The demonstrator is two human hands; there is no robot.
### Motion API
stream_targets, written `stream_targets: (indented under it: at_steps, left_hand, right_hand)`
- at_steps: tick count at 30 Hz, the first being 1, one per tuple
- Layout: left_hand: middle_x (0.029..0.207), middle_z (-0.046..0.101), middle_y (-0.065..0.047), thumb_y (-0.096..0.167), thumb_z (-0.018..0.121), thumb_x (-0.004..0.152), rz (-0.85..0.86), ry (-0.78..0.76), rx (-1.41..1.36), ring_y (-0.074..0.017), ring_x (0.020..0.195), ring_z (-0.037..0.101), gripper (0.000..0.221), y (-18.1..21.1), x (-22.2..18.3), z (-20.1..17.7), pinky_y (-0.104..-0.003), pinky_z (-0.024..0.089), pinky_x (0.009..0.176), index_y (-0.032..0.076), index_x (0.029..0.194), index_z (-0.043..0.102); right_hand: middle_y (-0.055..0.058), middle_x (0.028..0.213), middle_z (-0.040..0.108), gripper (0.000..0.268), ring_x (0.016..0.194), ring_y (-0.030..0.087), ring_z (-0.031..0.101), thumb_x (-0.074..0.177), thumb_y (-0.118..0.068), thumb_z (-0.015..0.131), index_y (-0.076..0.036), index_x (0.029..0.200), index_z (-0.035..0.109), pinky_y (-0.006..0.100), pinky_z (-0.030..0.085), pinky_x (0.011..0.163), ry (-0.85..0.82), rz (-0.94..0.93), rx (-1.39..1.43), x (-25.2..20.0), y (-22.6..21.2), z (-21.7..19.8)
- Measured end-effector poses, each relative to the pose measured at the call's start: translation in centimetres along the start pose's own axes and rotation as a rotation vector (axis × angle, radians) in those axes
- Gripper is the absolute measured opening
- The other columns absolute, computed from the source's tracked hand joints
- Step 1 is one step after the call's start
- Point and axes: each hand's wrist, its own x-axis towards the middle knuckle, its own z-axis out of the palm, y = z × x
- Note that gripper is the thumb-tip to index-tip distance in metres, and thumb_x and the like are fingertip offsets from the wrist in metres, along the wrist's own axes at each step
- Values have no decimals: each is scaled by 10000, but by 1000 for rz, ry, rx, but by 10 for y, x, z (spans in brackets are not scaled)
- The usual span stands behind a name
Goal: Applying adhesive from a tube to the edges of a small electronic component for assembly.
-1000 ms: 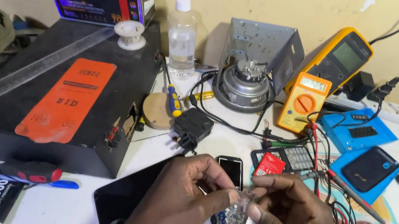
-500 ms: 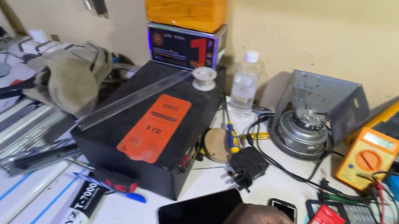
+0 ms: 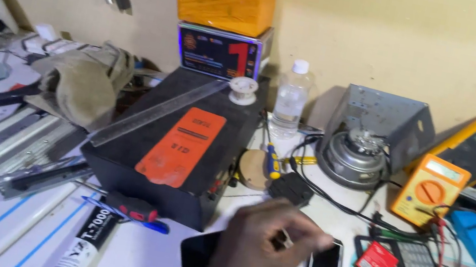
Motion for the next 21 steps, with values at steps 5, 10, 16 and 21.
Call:
stream_targets:
  at_steps: [5, 10, 16, 21]
  left_hand:
    - [827, 739, -45, 93, 689, 931, 379, 444, 357, -171, 746, 714, 69, 5, -24, -52, -272, 546, 751, 66, 880, 726]
    - [1205, 727, -299, 275, 665, 985, 123, 605, 1121, -438, 1114, 678, 587, -131, -156, -159, -517, 549, 1084, -150, 1385, 724]
    - [1476, 655, -280, 348, 819, 771, -159, 576, 1180, -461, 1425, 574, 773, -151, -196, -169, -562, 432, 1269, -39, 1431, 711]
    - [1177, 765, -156, 276, 831, 886, -109, 606, 1225, -293, 1097, 729, 508, -130, -187, -181, -418, 587, 954, 40, 1336, 809]
  right_hand:
    - [-10, 770, 847, 49, 717, 70, 802, 751, -159, 814, -137, 792, 799, 186, 595, 618, -257, -313, 121, 12, -25, -16]
    - [-44, 776, 709, 320, 692, 112, 684, 987, -326, 591, -204, 726, 732, 237, 497, 598, -408, -676, 24, -6, -75, -10]
    - [28, 1011, 791, 513, 929, 191, 724, 922, -642, 644, -152, 963, 790, 357, 526, 766, -661, -722, 129, 7, -36, -16]
    - [-24, 903, 824, 294, 847, 143, 777, 682, -56, 642, -179, 857, 844, 314, 570, 742, -537, -380, 80, 0, -60, -31]
